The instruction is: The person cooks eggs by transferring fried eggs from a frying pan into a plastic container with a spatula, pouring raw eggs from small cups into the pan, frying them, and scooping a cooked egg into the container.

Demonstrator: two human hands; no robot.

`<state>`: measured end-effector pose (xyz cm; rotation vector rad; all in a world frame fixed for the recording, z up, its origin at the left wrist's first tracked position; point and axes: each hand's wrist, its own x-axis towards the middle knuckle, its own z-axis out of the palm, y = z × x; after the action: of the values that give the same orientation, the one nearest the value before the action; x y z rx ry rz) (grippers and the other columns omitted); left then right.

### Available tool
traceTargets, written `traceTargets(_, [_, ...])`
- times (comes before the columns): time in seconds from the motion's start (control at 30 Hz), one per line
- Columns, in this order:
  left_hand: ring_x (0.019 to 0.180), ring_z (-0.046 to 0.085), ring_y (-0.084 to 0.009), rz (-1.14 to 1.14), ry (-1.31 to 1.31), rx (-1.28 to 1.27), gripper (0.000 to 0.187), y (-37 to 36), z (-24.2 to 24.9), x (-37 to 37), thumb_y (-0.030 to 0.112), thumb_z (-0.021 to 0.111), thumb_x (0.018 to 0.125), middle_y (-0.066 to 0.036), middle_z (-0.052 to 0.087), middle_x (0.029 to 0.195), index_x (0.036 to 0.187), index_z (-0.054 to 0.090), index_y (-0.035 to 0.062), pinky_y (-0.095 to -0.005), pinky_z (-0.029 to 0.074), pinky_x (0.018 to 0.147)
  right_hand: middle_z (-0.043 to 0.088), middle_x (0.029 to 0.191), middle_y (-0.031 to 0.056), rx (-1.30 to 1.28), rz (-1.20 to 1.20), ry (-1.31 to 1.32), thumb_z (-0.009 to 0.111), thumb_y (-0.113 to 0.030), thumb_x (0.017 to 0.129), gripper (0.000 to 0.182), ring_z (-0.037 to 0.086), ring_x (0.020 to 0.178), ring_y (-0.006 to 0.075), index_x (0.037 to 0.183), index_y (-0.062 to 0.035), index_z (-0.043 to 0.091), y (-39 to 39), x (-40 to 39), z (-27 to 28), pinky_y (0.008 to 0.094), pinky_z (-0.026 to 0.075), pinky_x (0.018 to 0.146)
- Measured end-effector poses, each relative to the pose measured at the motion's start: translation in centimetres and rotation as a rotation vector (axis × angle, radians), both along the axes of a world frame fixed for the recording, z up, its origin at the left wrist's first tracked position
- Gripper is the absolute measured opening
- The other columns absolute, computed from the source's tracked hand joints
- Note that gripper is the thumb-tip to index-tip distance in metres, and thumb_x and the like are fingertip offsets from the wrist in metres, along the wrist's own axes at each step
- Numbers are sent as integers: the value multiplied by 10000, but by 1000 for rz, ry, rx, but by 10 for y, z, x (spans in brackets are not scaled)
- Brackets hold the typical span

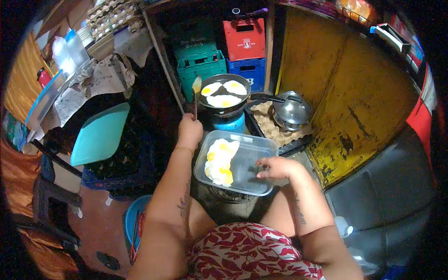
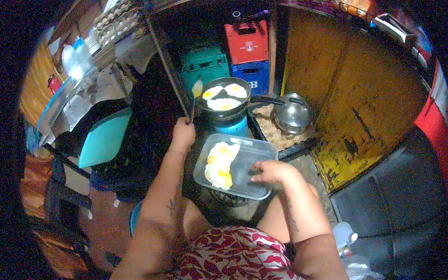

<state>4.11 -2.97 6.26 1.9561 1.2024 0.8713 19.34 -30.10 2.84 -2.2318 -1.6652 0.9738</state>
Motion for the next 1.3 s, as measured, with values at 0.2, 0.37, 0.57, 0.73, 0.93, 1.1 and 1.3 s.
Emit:
traceTargets(0.2, [1017, 598, -435, -2, -68, 5, 360, -6, -9, 27, 81, 497, 792, -327, 614, 1038, 1115, 570, -62, -435, 467, 884, 594, 1225, 209, 9, -21, 52, 667, -410, 842, 619, 568, 1133, 344, 1320, -57, 496, -7, 5, 7, 382, 440, 966])
traceTargets(0.37, [1027, 597, -429, -15, -55, 57, 370, -21, -6, 14, 61, 496, 796, -318, 614, 1057, 1139, 559, -63, -430, 466, 892, 591, 1224, 210, 88, -5, 74, 668, -390, 845, 609, 564, 1135, 345, 1314, -42, 497, -15, 16, 0, 383, 444, 962])
traceTargets(0.57, [978, 618, -408, -85, 207, 267, 318, -31, 3, -23, 87, 563, 822, -256, 643, 1040, 1126, 583, -7, -432, 486, 858, 582, 1231, 214, 115, -10, 80, 665, -373, 848, 598, 560, 1136, 348, 1310, -32, 495, -23, 19, 7, 386, 440, 970])
traceTargets(0.73, [921, 614, -417, -153, 254, 426, 282, -15, 23, -55, 55, 601, 794, -259, 647, 958, 1066, 614, -16, -453, 488, 836, 577, 1234, 218, 170, 19, 80, 663, -373, 850, 595, 558, 1137, 349, 1306, -30, 496, -29, 18, 8, 385, 439, 974])
traceTargets(0.93, [994, 622, -384, -201, 403, 364, 269, -11, 45, -59, 99, 604, 825, -225, 653, 1041, 1074, 639, 5, -413, 490, 878, 586, 1222, 216, 118, -51, 90, 671, -380, 844, 606, 562, 1131, 351, 1305, -28, 496, -27, 15, 14, 387, 438, 973])
traceTargets(1.1, [962, 622, -404, -196, 379, 349, 264, 0, 36, -43, 83, 588, 800, -258, 649, 994, 1036, 645, -20, -432, 492, 853, 590, 1224, 205, 95, -5, 66, 677, -387, 837, 603, 568, 1126, 344, 1300, -42, 504, -20, 13, 3, 388, 447, 959])
traceTargets(1.3, [966, 622, -405, -192, 334, 305, 269, 7, 29, -33, 82, 568, 807, -255, 650, 1004, 1043, 644, -24, -427, 493, 861, 592, 1220, 206, 97, -18, 93, 673, -382, 841, 592, 573, 1127, 326, 1300, -47, 507, -21, 14, 3, 393, 451, 951])
